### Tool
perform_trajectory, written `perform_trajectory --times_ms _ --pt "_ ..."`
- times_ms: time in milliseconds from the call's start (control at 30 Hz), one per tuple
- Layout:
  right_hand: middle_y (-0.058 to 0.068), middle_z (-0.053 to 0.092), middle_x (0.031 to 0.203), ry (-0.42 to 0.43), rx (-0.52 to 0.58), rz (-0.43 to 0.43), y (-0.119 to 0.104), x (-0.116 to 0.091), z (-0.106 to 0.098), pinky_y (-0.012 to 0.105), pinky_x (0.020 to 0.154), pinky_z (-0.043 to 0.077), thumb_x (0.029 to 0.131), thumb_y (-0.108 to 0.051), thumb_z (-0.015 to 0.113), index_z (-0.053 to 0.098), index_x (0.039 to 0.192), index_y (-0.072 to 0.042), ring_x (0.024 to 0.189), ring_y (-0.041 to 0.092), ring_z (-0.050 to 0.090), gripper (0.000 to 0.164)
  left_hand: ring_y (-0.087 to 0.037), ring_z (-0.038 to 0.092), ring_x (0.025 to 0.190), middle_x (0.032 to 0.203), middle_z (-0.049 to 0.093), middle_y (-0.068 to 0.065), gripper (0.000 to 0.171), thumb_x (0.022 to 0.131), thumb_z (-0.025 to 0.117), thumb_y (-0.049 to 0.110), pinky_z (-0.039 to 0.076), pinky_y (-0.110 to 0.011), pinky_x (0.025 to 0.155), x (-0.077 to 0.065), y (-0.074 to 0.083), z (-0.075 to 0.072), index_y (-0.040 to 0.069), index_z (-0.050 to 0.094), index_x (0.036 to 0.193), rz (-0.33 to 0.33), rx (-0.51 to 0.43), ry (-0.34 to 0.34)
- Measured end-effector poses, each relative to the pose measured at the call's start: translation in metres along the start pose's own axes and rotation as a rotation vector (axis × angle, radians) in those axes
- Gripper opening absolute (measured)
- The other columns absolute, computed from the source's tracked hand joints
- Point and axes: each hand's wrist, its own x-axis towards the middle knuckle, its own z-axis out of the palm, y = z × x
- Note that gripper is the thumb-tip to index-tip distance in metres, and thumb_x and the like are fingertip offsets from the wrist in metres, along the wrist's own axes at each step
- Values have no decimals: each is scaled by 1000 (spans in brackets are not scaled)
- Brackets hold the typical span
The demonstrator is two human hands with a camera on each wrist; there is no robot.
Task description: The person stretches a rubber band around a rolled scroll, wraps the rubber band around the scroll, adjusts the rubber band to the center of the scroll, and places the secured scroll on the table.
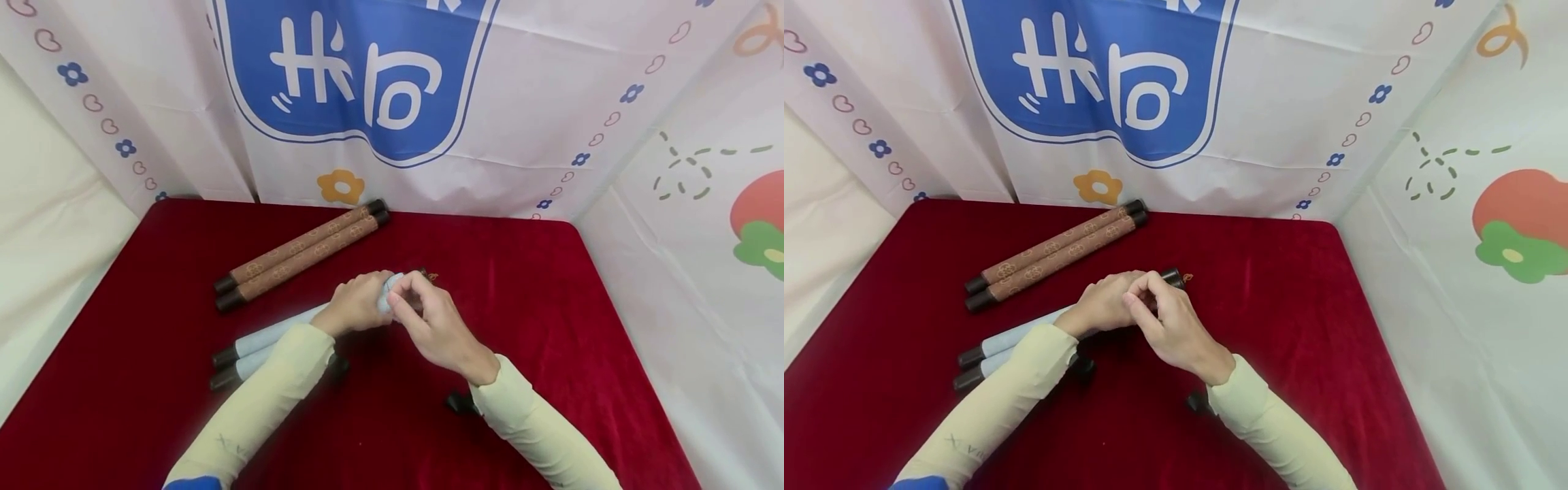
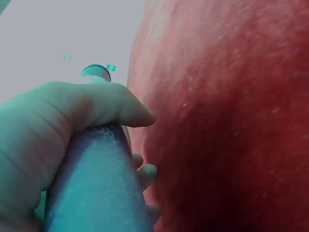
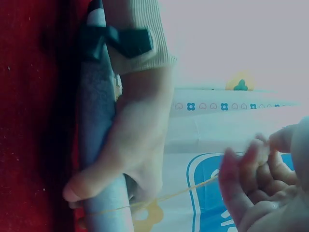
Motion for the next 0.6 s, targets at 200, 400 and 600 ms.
perform_trajectory --times_ms 200,400,600 --pt "-2 53 73 -27 -58 85 7 -10 -6 23 57 43 105 -10 60 61 98 -11 63 8 47 7 -23 67 90 109 70 -8 81 78 91 32 54 -41 75 6 -10 -21 12 56 148 -28 -131 -39" --pt "-6 59 71 -197 -318 203 35 -20 -16 22 56 48 103 -9 62 68 96 -8 60 4 50 9 -25 64 98 115 69 -12 94 77 95 36 54 -39 89 5 -19 -51 5 49 153 34 -331 -86" --pt "-6 56 70 -391 -511 140 53 -28 -15 19 58 45 100 -6 68 69 90 -9 60 3 43 11 -26 63 96 116 68 -13 94 80 92 41 53 -38 86 0 -20 -69 4 48 154 75 -345 -38"
